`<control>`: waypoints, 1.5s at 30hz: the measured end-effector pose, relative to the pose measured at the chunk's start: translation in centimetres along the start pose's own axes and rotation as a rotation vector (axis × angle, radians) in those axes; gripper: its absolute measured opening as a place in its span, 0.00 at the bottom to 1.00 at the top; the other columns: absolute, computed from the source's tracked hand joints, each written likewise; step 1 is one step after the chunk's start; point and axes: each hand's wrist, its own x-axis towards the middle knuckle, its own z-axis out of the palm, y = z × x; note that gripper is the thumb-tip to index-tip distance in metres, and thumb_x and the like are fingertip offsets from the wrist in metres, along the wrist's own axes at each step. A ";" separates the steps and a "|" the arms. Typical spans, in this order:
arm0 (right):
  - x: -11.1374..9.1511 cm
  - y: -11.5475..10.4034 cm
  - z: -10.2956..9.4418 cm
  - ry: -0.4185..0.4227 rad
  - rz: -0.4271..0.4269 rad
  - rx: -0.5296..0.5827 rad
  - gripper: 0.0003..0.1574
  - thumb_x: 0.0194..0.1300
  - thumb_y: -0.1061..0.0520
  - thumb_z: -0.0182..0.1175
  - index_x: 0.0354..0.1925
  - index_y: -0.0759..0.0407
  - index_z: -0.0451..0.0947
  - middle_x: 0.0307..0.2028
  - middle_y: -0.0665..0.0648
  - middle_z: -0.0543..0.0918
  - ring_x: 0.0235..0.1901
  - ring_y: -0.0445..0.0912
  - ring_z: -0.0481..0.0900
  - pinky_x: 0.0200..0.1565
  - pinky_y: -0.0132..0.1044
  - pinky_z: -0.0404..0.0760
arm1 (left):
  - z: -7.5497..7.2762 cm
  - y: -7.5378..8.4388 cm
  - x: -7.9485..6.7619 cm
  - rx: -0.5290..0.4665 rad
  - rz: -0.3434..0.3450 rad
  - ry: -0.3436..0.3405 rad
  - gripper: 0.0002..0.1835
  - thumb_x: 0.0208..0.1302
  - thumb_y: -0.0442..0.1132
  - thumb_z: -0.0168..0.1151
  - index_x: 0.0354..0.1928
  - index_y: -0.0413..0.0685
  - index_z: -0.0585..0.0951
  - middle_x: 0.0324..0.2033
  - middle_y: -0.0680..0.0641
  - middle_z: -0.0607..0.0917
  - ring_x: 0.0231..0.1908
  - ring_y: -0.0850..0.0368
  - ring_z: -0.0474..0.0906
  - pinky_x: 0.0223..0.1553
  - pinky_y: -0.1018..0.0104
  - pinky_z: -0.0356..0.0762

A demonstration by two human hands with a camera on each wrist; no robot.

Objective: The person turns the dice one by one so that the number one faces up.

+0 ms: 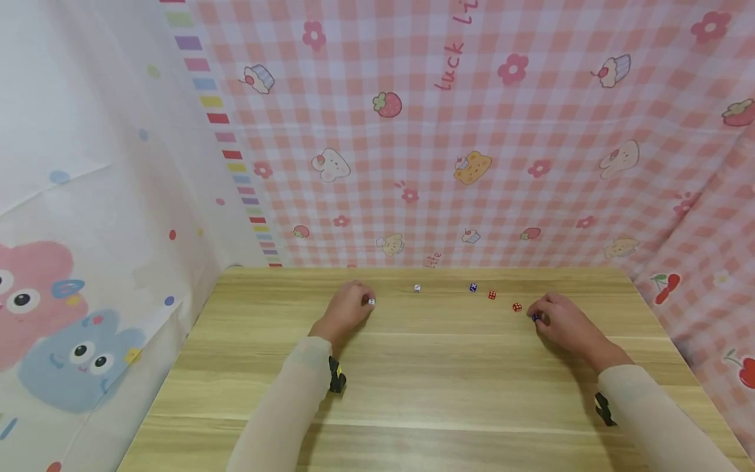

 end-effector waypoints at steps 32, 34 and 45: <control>-0.2 0.6 0.3 0.025 -0.006 -0.003 0.07 0.62 0.65 0.65 0.41 0.60 0.84 0.38 0.56 0.81 0.38 0.49 0.78 0.44 0.52 0.81 | 0.0 -0.2 -0.4 -0.007 0.004 0.014 0.04 0.68 0.36 0.68 0.41 0.46 0.87 0.45 0.46 0.84 0.50 0.48 0.80 0.57 0.52 0.79; -0.2 0.5 0.3 0.017 -0.006 -0.010 0.08 0.62 0.66 0.65 0.41 0.60 0.86 0.38 0.56 0.80 0.37 0.49 0.77 0.44 0.51 0.81 | 0.0 -0.2 -0.3 -0.007 0.010 0.013 0.04 0.68 0.36 0.68 0.41 0.46 0.87 0.45 0.46 0.84 0.50 0.49 0.80 0.57 0.53 0.80; -0.5 0.3 0.0 0.042 -0.010 0.005 0.12 0.62 0.65 0.68 0.45 0.59 0.85 0.42 0.58 0.80 0.40 0.51 0.78 0.44 0.52 0.81 | 0.1 -0.2 0.0 0.002 0.027 0.018 0.04 0.68 0.37 0.68 0.41 0.46 0.88 0.45 0.46 0.85 0.49 0.49 0.80 0.56 0.53 0.80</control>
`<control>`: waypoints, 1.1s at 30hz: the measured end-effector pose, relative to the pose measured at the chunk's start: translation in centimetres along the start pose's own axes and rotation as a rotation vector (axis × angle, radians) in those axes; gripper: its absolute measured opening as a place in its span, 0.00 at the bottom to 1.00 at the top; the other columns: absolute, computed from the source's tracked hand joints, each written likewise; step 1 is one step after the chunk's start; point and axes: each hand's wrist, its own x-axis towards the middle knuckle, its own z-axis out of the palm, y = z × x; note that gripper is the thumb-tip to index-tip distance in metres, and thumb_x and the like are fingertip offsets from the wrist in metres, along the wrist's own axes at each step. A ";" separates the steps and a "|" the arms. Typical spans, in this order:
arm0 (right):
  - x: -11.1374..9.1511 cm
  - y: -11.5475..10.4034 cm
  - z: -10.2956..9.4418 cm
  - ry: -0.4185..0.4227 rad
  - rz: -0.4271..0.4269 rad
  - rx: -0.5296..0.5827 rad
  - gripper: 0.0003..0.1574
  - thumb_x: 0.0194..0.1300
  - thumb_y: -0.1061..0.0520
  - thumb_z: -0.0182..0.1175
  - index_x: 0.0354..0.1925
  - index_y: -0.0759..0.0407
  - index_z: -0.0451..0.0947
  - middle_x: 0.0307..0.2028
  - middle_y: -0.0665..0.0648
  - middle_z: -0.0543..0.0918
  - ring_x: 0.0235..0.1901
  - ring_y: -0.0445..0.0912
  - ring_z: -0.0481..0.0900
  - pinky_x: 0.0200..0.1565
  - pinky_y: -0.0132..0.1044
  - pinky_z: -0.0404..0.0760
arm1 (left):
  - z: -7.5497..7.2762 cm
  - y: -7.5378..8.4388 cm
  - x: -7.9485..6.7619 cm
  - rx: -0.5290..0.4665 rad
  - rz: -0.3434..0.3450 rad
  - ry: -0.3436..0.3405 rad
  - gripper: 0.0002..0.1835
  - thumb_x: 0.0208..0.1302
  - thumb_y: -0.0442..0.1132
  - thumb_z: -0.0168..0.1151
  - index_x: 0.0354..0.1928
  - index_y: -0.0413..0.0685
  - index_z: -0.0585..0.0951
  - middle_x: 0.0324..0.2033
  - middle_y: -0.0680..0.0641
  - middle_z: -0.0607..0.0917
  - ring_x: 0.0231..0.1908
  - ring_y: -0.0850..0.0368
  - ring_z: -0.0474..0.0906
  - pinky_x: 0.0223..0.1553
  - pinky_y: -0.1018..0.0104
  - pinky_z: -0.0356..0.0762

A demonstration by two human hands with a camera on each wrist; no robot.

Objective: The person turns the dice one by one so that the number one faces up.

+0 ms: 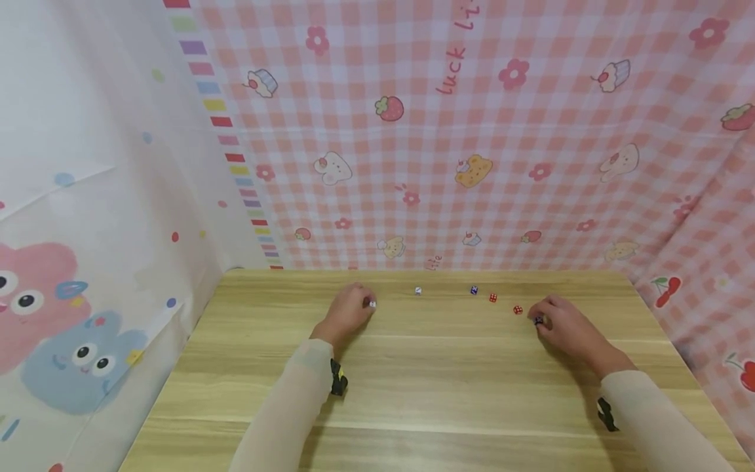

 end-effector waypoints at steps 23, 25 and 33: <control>-0.1 0.2 0.0 -0.007 0.010 0.015 0.09 0.62 0.66 0.67 0.42 0.60 0.83 0.39 0.56 0.82 0.39 0.49 0.78 0.43 0.50 0.81 | -0.1 0.2 0.0 0.004 -0.018 -0.002 0.04 0.67 0.36 0.68 0.42 0.46 0.87 0.45 0.46 0.85 0.50 0.49 0.80 0.58 0.53 0.79; 0.0 0.1 0.0 -0.010 0.013 0.014 0.08 0.62 0.65 0.67 0.42 0.60 0.84 0.39 0.56 0.81 0.38 0.49 0.78 0.43 0.50 0.81 | -0.1 0.2 0.0 -0.002 -0.019 -0.002 0.04 0.67 0.36 0.68 0.42 0.46 0.87 0.45 0.46 0.85 0.50 0.49 0.80 0.58 0.53 0.79; -0.1 -0.1 -0.2 -0.024 0.003 -0.026 0.09 0.62 0.66 0.67 0.42 0.59 0.87 0.40 0.58 0.80 0.39 0.50 0.77 0.44 0.51 0.80 | -0.1 0.2 -0.1 -0.013 -0.028 -0.011 0.04 0.67 0.35 0.68 0.42 0.46 0.88 0.45 0.46 0.85 0.50 0.48 0.80 0.58 0.53 0.79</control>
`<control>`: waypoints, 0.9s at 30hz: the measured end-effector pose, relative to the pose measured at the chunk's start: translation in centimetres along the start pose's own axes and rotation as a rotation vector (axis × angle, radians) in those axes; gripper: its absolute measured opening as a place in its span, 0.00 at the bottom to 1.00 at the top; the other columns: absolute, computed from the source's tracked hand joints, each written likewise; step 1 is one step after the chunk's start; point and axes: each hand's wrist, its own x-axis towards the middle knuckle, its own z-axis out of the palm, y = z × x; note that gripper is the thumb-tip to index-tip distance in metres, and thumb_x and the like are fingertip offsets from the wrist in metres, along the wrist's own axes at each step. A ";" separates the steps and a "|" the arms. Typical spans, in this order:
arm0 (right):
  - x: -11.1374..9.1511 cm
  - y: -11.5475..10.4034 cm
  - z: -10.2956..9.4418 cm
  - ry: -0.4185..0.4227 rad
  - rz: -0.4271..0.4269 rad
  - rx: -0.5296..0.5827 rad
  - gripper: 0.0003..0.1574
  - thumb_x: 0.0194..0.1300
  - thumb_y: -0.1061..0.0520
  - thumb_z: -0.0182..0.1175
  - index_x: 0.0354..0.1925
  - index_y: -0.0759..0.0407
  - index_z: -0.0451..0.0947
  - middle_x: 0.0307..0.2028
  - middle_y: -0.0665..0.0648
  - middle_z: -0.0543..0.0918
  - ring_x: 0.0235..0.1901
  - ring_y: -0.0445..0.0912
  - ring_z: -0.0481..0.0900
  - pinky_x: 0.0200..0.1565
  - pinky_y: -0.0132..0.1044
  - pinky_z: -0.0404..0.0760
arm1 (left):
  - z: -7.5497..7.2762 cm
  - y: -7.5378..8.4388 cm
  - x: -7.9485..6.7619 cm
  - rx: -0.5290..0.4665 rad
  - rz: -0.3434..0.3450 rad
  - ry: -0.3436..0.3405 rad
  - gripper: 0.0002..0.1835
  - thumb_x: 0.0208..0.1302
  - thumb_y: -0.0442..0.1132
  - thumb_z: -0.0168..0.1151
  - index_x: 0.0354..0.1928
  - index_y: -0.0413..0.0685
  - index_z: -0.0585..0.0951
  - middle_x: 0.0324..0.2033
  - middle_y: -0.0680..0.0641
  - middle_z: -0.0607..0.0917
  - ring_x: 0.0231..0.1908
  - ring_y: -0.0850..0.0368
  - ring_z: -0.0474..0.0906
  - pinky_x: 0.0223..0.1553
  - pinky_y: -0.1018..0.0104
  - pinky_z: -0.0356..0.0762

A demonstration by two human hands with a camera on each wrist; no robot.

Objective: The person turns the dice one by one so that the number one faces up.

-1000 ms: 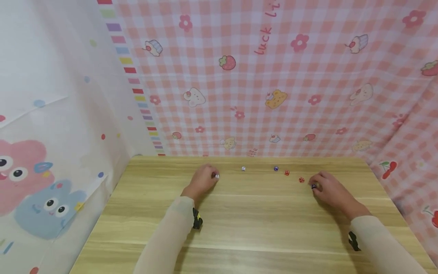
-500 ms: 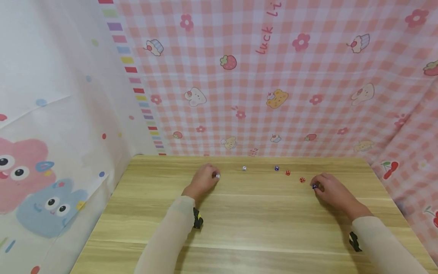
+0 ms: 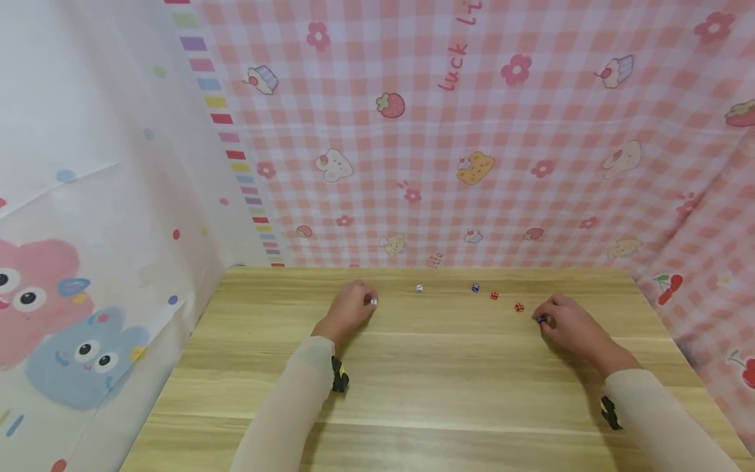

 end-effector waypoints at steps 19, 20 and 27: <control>-0.3 0.3 -0.7 -0.005 -0.088 0.009 0.12 0.60 0.68 0.68 0.41 0.55 0.85 0.38 0.53 0.82 0.40 0.50 0.78 0.45 0.52 0.81 | 0.1 -0.1 0.0 0.011 0.018 0.015 0.03 0.66 0.36 0.69 0.40 0.46 0.88 0.44 0.46 0.84 0.49 0.48 0.80 0.57 0.52 0.79; -0.3 0.3 -0.7 -0.006 -0.087 0.007 0.12 0.60 0.68 0.68 0.41 0.55 0.85 0.38 0.53 0.82 0.41 0.50 0.79 0.46 0.53 0.81 | 0.1 -0.1 0.0 0.010 0.018 0.013 0.03 0.67 0.36 0.69 0.40 0.46 0.88 0.45 0.46 0.84 0.49 0.48 0.80 0.57 0.52 0.79; -0.1 0.3 -0.5 -0.019 -0.037 0.012 0.07 0.65 0.64 0.68 0.43 0.60 0.84 0.37 0.54 0.80 0.39 0.49 0.79 0.44 0.52 0.82 | 0.1 -0.1 0.1 0.014 0.012 0.015 0.03 0.66 0.36 0.69 0.40 0.46 0.87 0.45 0.45 0.85 0.50 0.48 0.81 0.58 0.52 0.79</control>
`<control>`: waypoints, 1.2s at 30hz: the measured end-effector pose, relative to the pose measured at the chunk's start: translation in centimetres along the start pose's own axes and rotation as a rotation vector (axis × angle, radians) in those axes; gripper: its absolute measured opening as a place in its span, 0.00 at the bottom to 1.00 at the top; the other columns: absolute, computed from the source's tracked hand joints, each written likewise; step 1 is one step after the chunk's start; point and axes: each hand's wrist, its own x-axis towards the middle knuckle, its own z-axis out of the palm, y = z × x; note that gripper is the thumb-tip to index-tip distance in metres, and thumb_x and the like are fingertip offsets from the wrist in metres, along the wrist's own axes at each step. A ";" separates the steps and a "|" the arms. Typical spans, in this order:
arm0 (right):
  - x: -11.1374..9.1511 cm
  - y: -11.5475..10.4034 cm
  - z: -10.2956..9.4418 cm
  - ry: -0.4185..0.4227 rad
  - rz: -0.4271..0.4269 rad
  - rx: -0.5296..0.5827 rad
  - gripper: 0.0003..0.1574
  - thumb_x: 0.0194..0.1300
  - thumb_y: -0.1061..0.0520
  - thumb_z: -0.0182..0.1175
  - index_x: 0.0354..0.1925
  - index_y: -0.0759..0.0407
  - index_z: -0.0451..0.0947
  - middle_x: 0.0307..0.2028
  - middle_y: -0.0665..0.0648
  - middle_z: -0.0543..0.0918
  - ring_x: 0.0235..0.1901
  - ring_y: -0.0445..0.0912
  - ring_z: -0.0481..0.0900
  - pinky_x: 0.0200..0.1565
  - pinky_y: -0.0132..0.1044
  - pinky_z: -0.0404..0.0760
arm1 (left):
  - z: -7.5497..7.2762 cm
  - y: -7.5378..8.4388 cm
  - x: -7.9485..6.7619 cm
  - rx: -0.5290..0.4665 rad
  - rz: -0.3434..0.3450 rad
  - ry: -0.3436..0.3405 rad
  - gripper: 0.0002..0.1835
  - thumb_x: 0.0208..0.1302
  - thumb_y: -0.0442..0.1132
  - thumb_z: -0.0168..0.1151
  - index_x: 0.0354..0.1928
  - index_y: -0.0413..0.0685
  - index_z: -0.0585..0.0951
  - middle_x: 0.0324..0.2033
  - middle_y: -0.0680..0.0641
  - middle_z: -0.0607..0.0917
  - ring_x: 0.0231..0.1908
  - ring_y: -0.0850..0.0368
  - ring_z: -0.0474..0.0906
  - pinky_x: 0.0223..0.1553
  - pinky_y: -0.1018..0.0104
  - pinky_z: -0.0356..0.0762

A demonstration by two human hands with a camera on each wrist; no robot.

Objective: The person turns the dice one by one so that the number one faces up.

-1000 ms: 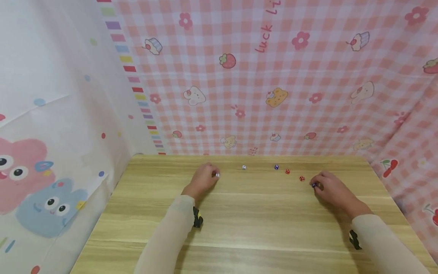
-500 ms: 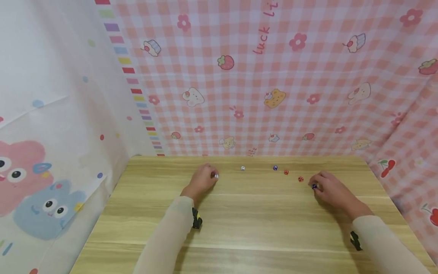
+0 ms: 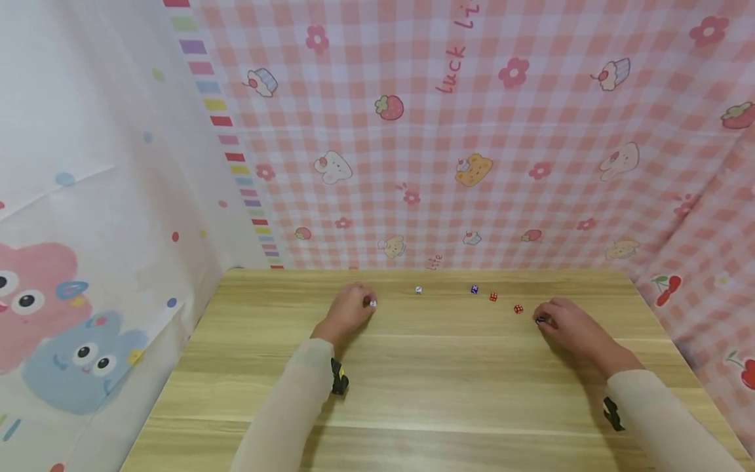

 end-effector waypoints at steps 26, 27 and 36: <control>-0.1 0.0 0.2 0.024 0.020 0.025 0.09 0.64 0.66 0.67 0.43 0.60 0.82 0.40 0.57 0.83 0.41 0.51 0.80 0.45 0.52 0.82 | 0.0 0.0 0.0 0.005 0.002 -0.008 0.04 0.67 0.37 0.69 0.41 0.46 0.88 0.43 0.47 0.84 0.46 0.52 0.79 0.53 0.55 0.80; -0.1 0.0 0.2 0.025 0.017 0.025 0.09 0.63 0.66 0.67 0.43 0.60 0.82 0.40 0.57 0.83 0.41 0.51 0.80 0.45 0.52 0.82 | 0.0 0.0 0.0 0.009 0.001 -0.008 0.04 0.67 0.37 0.68 0.40 0.47 0.88 0.43 0.48 0.84 0.45 0.52 0.79 0.53 0.55 0.80; 0.1 0.1 0.5 0.045 -0.003 0.008 0.09 0.62 0.67 0.68 0.42 0.60 0.82 0.39 0.56 0.84 0.40 0.51 0.81 0.45 0.52 0.82 | -0.1 0.1 -0.1 0.012 -0.002 -0.007 0.03 0.67 0.37 0.69 0.40 0.47 0.87 0.43 0.48 0.84 0.46 0.51 0.79 0.53 0.55 0.80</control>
